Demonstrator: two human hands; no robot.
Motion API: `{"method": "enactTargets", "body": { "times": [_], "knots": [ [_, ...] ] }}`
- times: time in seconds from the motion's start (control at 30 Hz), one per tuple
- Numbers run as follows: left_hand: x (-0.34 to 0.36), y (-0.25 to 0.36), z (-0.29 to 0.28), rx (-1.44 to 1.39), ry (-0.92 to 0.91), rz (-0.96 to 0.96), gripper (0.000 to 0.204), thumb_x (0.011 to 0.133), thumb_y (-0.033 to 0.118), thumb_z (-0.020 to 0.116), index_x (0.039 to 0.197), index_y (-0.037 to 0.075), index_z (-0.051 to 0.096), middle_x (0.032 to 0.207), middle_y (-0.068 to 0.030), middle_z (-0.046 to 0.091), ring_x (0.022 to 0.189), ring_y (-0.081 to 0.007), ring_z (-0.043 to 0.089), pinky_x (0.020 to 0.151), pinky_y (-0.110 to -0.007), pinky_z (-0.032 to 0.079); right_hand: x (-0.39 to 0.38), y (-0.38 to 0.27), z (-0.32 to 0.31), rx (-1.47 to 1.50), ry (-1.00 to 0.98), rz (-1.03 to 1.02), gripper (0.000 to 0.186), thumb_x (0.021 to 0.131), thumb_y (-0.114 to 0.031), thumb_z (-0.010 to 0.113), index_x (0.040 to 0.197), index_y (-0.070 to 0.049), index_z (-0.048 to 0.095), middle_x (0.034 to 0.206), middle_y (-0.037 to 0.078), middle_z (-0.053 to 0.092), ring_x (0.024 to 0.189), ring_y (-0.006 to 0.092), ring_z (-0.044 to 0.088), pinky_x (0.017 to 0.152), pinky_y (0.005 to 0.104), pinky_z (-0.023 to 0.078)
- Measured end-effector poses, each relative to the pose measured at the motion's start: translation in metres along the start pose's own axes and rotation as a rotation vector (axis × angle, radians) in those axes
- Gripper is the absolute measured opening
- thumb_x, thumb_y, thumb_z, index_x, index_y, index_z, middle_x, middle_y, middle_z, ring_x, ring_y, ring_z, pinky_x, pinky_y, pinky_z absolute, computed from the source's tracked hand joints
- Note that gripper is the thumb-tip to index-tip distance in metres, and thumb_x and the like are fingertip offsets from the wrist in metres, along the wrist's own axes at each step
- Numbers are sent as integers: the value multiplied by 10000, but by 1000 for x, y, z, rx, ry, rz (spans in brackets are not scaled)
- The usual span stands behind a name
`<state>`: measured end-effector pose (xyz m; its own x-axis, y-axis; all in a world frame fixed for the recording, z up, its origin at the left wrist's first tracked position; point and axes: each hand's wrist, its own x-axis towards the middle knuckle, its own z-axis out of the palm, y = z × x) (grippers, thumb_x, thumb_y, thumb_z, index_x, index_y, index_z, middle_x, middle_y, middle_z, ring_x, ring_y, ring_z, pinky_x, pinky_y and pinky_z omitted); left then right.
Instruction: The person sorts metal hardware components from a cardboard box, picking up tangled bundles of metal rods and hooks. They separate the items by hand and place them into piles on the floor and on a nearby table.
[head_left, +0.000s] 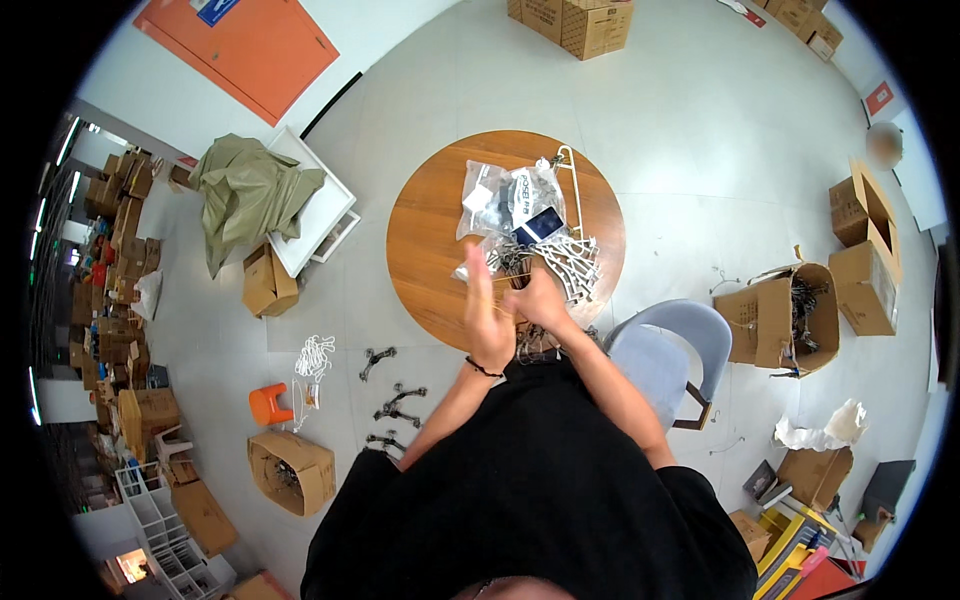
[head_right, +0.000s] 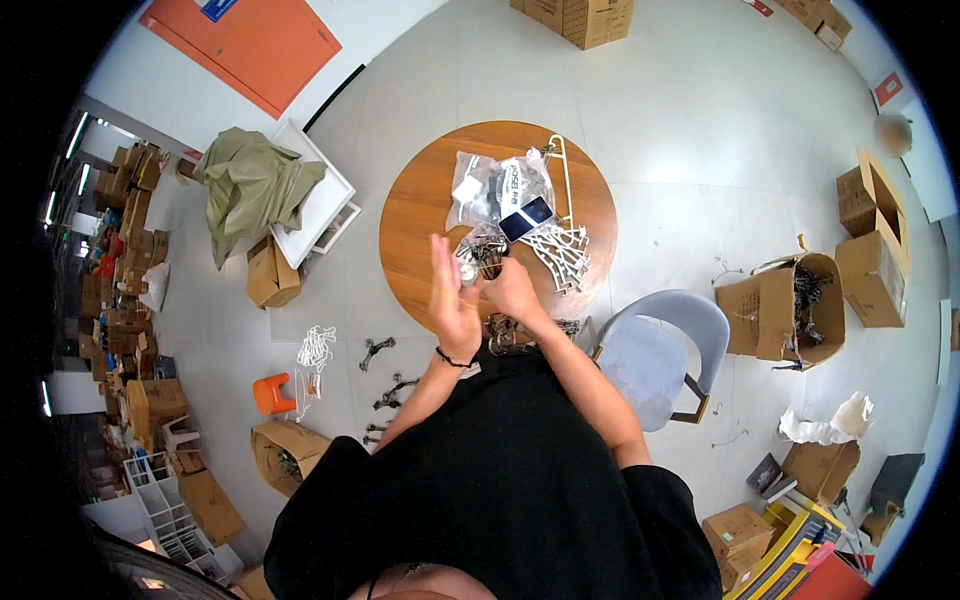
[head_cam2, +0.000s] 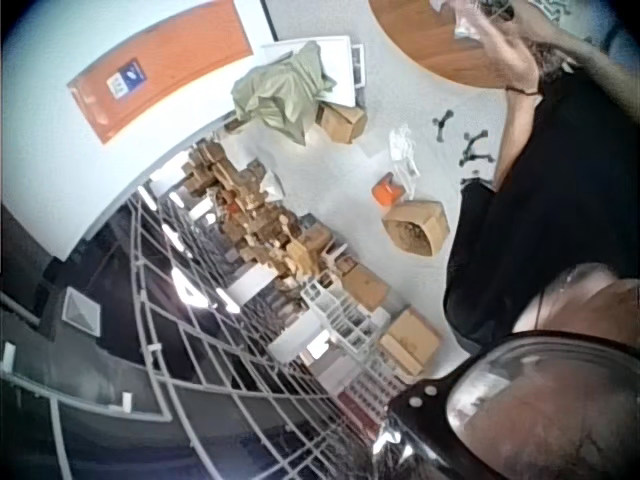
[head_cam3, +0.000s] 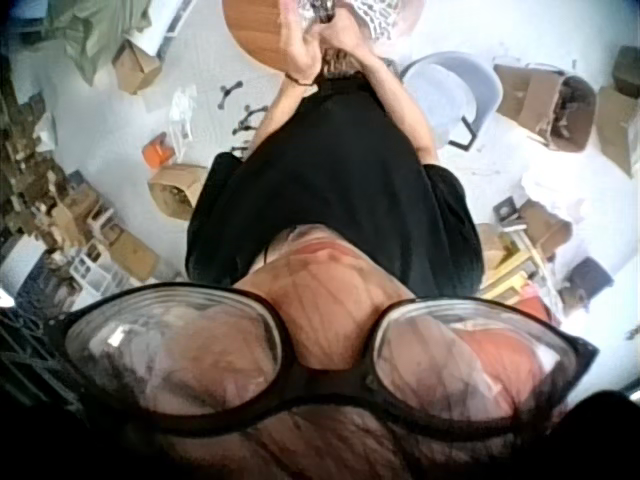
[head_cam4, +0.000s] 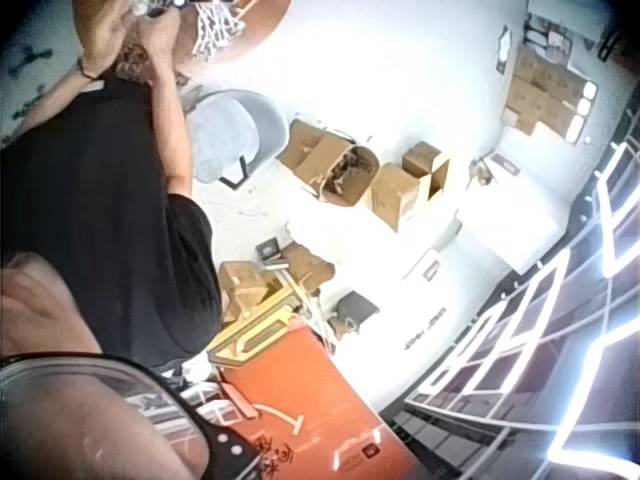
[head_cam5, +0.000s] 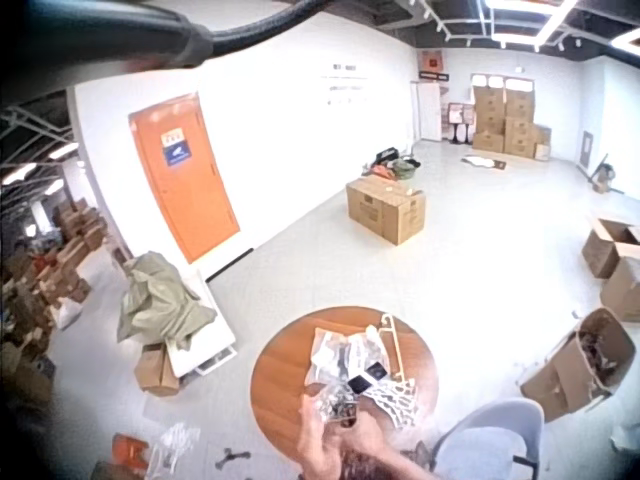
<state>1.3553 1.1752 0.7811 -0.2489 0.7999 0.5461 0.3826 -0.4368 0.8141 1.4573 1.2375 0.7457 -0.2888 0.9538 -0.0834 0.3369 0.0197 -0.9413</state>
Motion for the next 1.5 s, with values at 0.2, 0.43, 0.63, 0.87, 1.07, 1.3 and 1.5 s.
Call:
{"method": "enactTargets", "body": {
  "times": [0.2,0.43,0.63,0.87,1.07,1.3,1.5],
  "knots": [
    [-12,-16,-18,-796,210,-888,644,999,312,591,1473,-46,342,1454,-147,460,1360,-227,424,1088,-435,364,-9,-6,6,-159,150,-92,299,757,-154,745,987,20,670,811,261,676,792,440,663,725,490,531],
    [-21,-30,-41,-521,31,-818,441,902,201,733,1226,-77,625,1059,-71,702,888,-87,628,815,-224,492,-27,1,7,-603,-218,-208,373,756,-274,756,1016,-38,631,746,228,673,743,405,676,693,503,533],
    [-10,-20,-55,-45,-173,-715,601,834,217,798,1239,-160,563,1132,-170,692,971,-154,647,854,-303,518,-27,8,18,-553,-222,-257,318,768,-243,731,946,-15,597,745,244,665,736,428,662,687,520,527],
    [-6,-23,-52,235,-104,-476,647,782,328,809,1181,-139,606,923,-249,709,833,-277,719,738,-336,532,-31,3,23,-612,-235,-269,241,807,-167,653,965,9,608,719,238,658,713,429,657,664,517,527],
    [29,-10,-67,597,-526,-537,340,769,208,749,976,-59,708,865,-186,727,740,-275,719,697,-348,549,-36,3,22,-756,-284,-319,214,843,-60,552,1036,-2,626,719,201,672,674,385,670,637,492,534],
    [35,-77,-65,222,-902,-883,311,905,248,615,1014,-29,705,971,-141,741,869,-251,726,754,-370,562,-56,2,49,-864,-375,-575,178,878,-162,566,988,-38,631,665,131,677,648,303,698,596,428,543],
    [-1,-112,-100,-526,-503,-1058,428,1015,282,537,1322,-16,546,1281,-132,635,1245,-203,567,1060,-343,427,-31,-1,8,-433,-145,-391,266,768,-159,739,984,-20,665,753,161,695,705,302,698,626,405,532]
  ]
}}
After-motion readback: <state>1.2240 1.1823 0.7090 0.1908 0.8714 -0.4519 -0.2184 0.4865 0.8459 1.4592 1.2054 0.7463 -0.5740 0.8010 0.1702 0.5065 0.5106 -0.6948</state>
